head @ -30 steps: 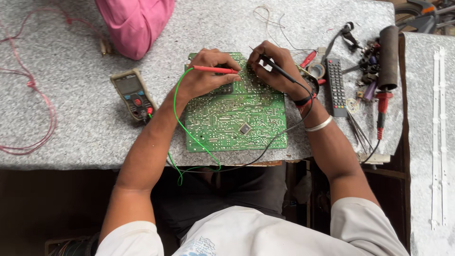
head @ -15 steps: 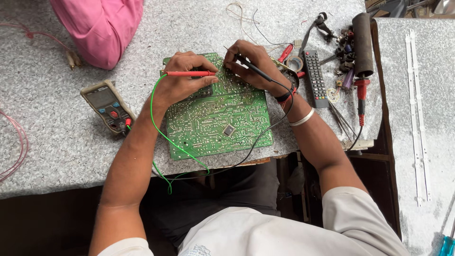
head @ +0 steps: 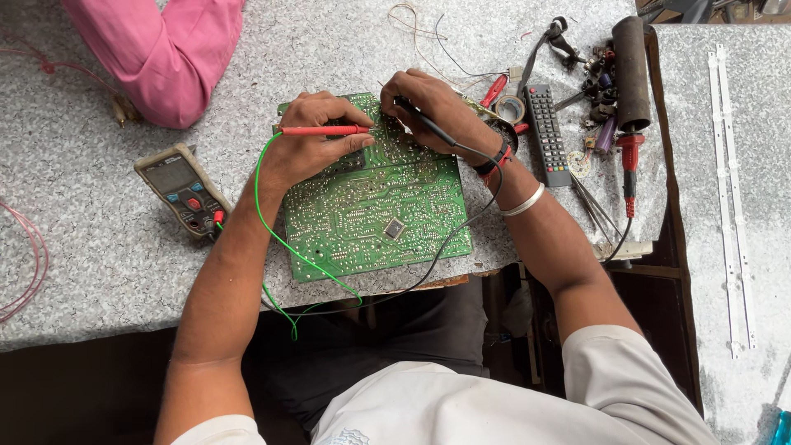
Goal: The person sits at a workbench and tests a large green circuit board using a multimeter, touching the red and black probe tips to various points on the board while holding the board steady with the other hand. They reposition the probes across different components and adjust the board's position during testing.
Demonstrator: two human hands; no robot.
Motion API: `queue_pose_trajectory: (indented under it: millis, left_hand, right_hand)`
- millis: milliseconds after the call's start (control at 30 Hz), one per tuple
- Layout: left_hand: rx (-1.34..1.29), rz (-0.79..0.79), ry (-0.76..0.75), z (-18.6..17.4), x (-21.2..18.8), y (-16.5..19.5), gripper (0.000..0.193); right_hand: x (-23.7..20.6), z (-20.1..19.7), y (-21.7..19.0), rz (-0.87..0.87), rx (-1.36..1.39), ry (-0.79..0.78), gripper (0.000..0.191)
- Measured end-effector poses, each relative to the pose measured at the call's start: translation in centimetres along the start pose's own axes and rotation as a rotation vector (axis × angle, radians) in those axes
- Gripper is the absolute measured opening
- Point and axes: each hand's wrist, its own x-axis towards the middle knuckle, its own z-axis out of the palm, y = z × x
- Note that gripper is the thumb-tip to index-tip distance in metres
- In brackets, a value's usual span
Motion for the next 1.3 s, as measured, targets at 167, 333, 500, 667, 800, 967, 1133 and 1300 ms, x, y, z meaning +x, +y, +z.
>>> queue_pose_trajectory:
  millis: [167, 333, 500, 667, 800, 967, 1133, 1300]
  left_hand:
    - [0.012, 0.02, -0.007, -0.1, 0.0, 0.2, 0.023]
    - [0.028, -0.003, -0.02, -0.1, 0.1, 0.4, 0.023]
    - [0.028, 0.001, -0.004, -0.1, -0.1, 0.3, 0.022]
    - [-0.017, -0.016, -0.004, -0.2, 0.0, 0.2, 0.023]
    - [-0.002, -0.008, -0.01, -0.2, 0.1, 0.1, 0.022]
    - [0.015, 0.035, 0.024, -0.1, 0.0, 0.3, 0.021]
    - [-0.009, -0.011, -0.017, -0.1, 0.1, 0.8, 0.02]
    - [-0.019, 0.044, -0.001, -0.2, 0.1, 0.9, 0.02]
  right_hand:
    - [-0.1, 0.0, -0.3, 0.019, -0.022, -0.002, 0.009]
    - [-0.1, 0.1, -0.2, 0.04, -0.022, -0.017, 0.009]
    - [-0.3, 0.2, 0.0, 0.004, 0.033, 0.015, 0.01]
    - [-0.3, 0.5, 0.2, 0.006, 0.068, 0.115, 0.012]
    - [-0.3, 0.5, 0.1, 0.066, 0.101, 0.148, 0.014]
    - [-0.4, 0.3, -0.1, 0.064, 0.074, 0.114, 0.019]
    - [-0.8, 0.2, 0.2, 0.015, 0.033, 0.16, 0.025]
    - [-1.0, 1.1, 1.4, 0.289, 0.272, 0.129, 0.022]
